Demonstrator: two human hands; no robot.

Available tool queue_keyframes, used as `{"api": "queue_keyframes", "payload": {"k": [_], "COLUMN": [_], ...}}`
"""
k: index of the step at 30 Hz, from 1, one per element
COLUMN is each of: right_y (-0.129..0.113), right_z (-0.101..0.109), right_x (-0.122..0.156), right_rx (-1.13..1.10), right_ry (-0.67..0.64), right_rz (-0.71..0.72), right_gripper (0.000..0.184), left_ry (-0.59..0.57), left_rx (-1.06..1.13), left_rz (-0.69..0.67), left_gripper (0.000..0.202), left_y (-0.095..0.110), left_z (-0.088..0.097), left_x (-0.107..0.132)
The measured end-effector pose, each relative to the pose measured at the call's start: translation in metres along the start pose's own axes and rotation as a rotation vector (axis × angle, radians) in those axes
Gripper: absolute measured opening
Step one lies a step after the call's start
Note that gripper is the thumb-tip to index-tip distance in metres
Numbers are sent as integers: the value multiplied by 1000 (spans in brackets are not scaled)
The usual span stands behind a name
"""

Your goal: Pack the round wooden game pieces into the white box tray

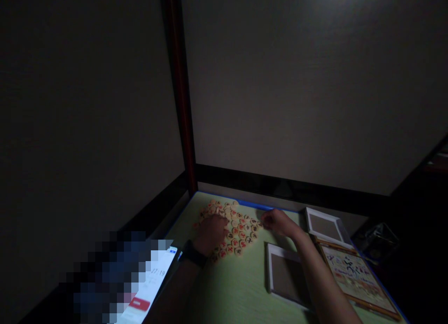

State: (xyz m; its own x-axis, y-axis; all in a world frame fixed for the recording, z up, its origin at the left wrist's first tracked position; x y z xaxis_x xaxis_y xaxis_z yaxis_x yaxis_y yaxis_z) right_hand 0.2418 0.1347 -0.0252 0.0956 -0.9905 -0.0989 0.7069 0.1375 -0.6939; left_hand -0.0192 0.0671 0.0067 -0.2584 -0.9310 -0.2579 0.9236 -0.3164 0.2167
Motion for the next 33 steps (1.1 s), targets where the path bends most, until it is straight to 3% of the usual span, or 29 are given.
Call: {"api": "queue_keyframes", "payload": {"k": [8,16,22,27,33], "right_y": [-7,-31,-42,-47,-63], "right_z": [7,15,22,19,1], "right_x": [2,7,12,13,18], "right_rx": [14,25,21,-13,50], "right_ry": [-5,-8,-8,-21,-8], "right_rz": [25,84,107,177,285], "right_gripper": [30,42,38,29,28], "left_ry": [16,11,28,70,45], "left_rx": [13,-41,-47,198,558], "left_rz": [-18,33,53,128,112], "left_gripper": [16,15,17,6,20], "left_y": [-2,5,3,-7,-16], "left_z": [-1,-1,-4,0,-2], "left_x": [0,-3,-5,-7,-8]}}
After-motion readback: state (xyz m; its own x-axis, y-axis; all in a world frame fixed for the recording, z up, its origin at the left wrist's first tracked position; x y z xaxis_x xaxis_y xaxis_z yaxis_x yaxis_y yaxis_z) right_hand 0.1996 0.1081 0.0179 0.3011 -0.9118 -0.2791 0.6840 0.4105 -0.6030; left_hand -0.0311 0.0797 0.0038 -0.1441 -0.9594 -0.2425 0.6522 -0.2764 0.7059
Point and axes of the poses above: each hand's wrist, its own x-axis away from the middle knuckle, its own z-axis out of the back of the hand, y = z × x, the point moved 1 cm from there along -x, towards the middle knuckle, and after that the axes turned 15 degrees about y, right-handed, at the moved point
